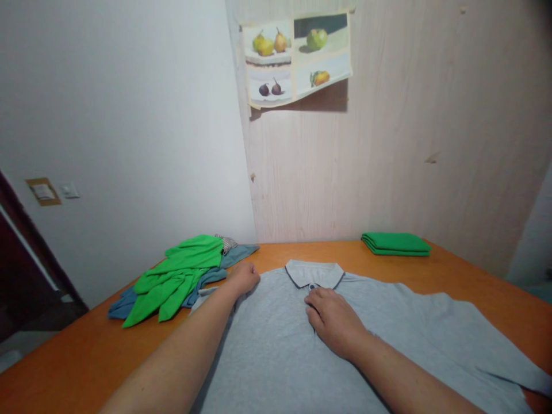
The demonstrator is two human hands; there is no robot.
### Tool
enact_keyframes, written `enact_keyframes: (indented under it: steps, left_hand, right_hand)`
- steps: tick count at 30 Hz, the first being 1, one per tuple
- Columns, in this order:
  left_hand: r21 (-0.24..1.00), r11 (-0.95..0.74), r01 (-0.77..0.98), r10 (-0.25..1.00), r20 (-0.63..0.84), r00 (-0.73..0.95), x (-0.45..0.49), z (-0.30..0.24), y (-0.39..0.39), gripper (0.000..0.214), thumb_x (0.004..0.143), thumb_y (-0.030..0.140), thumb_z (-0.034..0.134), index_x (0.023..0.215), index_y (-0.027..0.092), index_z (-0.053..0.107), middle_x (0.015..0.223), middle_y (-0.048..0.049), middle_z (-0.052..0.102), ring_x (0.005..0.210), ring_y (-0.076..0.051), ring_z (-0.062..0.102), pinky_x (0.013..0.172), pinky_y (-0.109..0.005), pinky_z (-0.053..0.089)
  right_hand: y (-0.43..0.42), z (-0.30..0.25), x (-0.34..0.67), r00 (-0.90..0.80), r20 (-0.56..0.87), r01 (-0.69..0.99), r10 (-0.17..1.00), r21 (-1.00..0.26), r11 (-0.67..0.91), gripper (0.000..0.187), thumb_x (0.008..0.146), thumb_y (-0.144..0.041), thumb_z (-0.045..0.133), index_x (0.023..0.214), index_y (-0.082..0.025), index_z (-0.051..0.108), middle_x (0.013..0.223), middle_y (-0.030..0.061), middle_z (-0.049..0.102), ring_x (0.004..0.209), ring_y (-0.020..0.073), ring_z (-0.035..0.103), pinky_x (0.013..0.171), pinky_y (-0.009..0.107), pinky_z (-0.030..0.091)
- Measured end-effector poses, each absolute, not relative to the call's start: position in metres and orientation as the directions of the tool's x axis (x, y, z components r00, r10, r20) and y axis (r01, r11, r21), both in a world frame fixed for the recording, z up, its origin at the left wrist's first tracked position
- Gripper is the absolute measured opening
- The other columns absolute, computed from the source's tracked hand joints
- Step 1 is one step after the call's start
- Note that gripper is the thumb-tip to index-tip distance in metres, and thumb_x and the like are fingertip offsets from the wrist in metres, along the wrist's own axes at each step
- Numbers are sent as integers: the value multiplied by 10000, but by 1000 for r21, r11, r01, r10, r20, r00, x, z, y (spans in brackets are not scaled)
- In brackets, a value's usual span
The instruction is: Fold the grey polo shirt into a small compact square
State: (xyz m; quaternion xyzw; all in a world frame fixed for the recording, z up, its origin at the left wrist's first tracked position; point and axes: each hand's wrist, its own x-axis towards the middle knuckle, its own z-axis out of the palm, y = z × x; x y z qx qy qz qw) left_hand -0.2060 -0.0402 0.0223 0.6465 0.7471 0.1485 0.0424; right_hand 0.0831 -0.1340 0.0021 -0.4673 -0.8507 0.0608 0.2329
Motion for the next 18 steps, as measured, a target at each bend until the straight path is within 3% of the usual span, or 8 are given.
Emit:
enact_keyframes:
  steps: [6,10,15,18]
  left_hand:
    - [236,110,966,974,167,-152,-204,22,-42,145,821,237,542,902,194,654,903,-63,706,838,-225,636,704,-295,438]
    - [240,122,963,972,168,-165,-205,24,-37,243,892,336,466,971,201,652,990,-84,714,915,-246,645,799,-335,459]
    - [257,184,949,971,101,-215,-216,30,-23,342,897,443,438,868,204,682,1015,-121,730,996,-312,654,852,-424,465]
    - [272,187,944,970,99,-221,-222,30,-19,306,829,466,527,786,208,685,886,-116,737,919,-322,675,822,-436,477]
  right_hand:
    - [-133,0,82,-444,351,765,824,-331,553,252,936,-269,465,1059,-220,680,1064,76,631,1044,229,542,925,330,372]
    - [-133,-3,83,-445,356,758,822,-340,557,257,933,-265,469,1073,-222,681,1096,78,631,1060,233,540,944,339,369]
    - [-134,-2,83,-443,349,753,826,-356,554,270,935,-261,463,1089,-219,681,1125,84,631,1084,241,536,960,348,366]
    - [-134,-2,83,-444,350,749,825,-361,556,275,935,-258,459,1088,-213,683,1129,89,634,1083,246,538,960,356,371]
